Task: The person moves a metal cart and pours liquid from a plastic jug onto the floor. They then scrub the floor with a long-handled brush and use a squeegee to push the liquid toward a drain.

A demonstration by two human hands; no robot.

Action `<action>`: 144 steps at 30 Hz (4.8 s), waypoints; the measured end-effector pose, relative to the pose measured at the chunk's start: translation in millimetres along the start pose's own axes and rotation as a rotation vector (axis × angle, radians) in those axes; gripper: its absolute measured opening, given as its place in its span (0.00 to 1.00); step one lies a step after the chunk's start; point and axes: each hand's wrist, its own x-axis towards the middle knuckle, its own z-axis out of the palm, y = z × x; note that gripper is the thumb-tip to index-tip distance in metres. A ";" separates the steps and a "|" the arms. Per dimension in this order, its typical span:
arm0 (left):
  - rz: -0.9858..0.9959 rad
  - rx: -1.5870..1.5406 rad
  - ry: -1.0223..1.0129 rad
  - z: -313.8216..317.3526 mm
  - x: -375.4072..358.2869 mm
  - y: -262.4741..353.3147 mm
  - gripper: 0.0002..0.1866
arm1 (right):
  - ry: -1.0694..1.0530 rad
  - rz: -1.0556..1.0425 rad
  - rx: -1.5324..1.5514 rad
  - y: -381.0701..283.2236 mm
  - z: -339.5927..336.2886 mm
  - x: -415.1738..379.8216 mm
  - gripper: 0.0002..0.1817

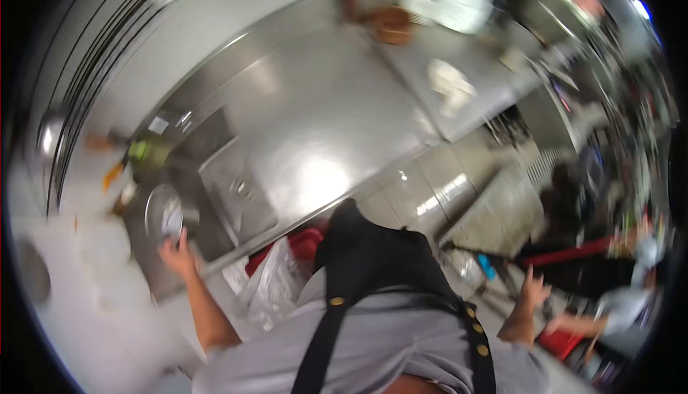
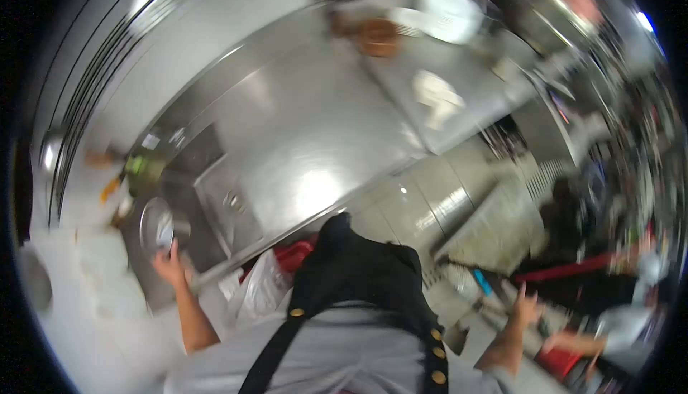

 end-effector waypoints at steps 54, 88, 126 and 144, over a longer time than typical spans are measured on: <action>2.551 -0.563 -1.545 88.5 -655.8 973.1 0.20 | -0.575 -0.426 1.318 -183.4 29.6 194.0 0.45; 3.199 -0.357 -0.520 -73.5 -864.5 1114.0 0.17 | -0.224 -0.210 2.441 -105.6 34.7 394.5 0.19; 1.240 -1.148 -1.500 117.9 -449.2 908.4 0.21 | 0.137 -0.128 0.628 101.9 37.9 66.9 0.21; 0.398 -1.113 -0.668 111.1 -177.4 591.5 0.21 | 0.002 -0.595 0.372 81.4 38.0 69.2 0.36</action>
